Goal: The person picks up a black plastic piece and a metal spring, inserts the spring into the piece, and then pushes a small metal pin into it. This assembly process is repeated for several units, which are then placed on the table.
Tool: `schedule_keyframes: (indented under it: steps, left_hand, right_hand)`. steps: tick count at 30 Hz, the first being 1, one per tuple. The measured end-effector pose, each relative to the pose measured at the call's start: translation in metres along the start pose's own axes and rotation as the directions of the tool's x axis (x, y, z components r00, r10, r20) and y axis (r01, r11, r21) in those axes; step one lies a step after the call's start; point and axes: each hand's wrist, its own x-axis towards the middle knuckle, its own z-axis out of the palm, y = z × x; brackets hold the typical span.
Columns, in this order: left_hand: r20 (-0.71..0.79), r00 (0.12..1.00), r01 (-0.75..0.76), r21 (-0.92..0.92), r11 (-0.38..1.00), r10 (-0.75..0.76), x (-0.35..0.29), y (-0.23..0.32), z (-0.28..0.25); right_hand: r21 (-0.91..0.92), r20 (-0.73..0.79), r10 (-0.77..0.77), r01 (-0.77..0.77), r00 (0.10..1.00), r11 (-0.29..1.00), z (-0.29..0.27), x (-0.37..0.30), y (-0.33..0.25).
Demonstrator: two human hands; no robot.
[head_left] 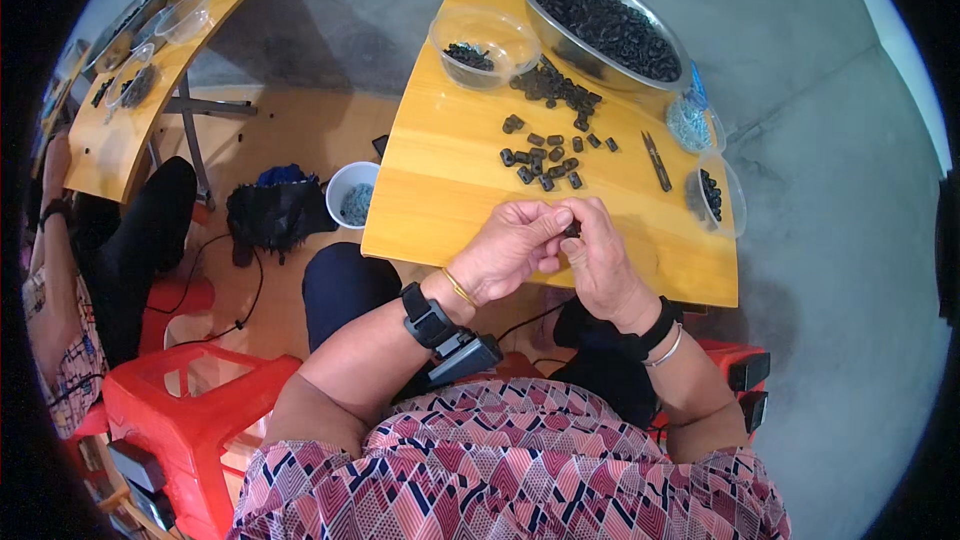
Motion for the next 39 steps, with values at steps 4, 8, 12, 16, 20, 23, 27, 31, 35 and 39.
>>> schedule_keyframes:
  steps: [4, 8, 12, 16, 20, 23, 27, 31, 35, 39]
  left_hand:
    - [0.081, 0.997, 0.0, -0.03, 1.0, 0.003, -0.001, 0.0, -0.002]
    - [0.004, 1.0, 0.006, 0.021, 1.0, -0.006, -0.003, 0.001, 0.003]
    - [0.014, 1.0, 0.01, 0.026, 1.0, -0.01, -0.002, -0.002, 0.002]
    - [-0.004, 0.999, 0.049, -0.009, 0.999, -0.049, -0.002, 0.003, 0.003]
    - [-0.013, 0.999, -0.047, -0.155, 0.987, 0.045, 0.003, 0.005, 0.006]
    - [-0.08, 0.994, -0.086, -0.191, 0.978, 0.072, 0.001, 0.006, 0.007]
    - [-0.048, 0.992, -0.118, -0.107, 0.987, 0.113, 0.002, 0.0, 0.004]
    - [-0.048, 0.994, -0.107, -0.116, 0.987, 0.102, 0.0, 0.001, 0.006]
    - [-0.038, 0.996, -0.087, -0.076, 0.993, 0.085, -0.003, 0.003, 0.006]
    - [-0.016, 0.998, -0.069, -0.051, 0.996, 0.069, -0.001, 0.004, 0.007]
  right_hand:
    - [-0.017, 0.031, -0.013, 0.014, 0.999, 1.0, -0.002, 0.0, 0.001]
    - [-0.035, 0.049, 0.014, -0.013, 0.999, 0.999, -0.003, 0.002, -0.003]
    - [0.0, 0.063, 0.076, -0.076, 0.995, 0.997, -0.002, 0.001, -0.001]
    - [-0.033, -0.006, -0.033, 0.033, 0.999, 0.999, 0.002, 0.005, 0.009]
    - [0.154, -0.081, 0.106, -0.092, 0.991, 0.984, -0.007, 0.001, 0.013]
    - [0.202, -0.125, 0.215, -0.188, 0.969, 0.961, -0.006, -0.002, 0.003]
    - [0.151, -0.196, 0.189, -0.161, 0.962, 0.975, 0.004, 0.0, -0.001]
    - [0.157, -0.215, 0.236, -0.205, 0.948, 0.966, 0.002, -0.001, 0.003]
    - [0.163, -0.192, 0.2, -0.17, 0.961, 0.972, -0.001, 0.0, 0.004]
    - [0.098, -0.175, 0.108, -0.092, 0.979, 0.991, -0.009, 0.003, 0.0]
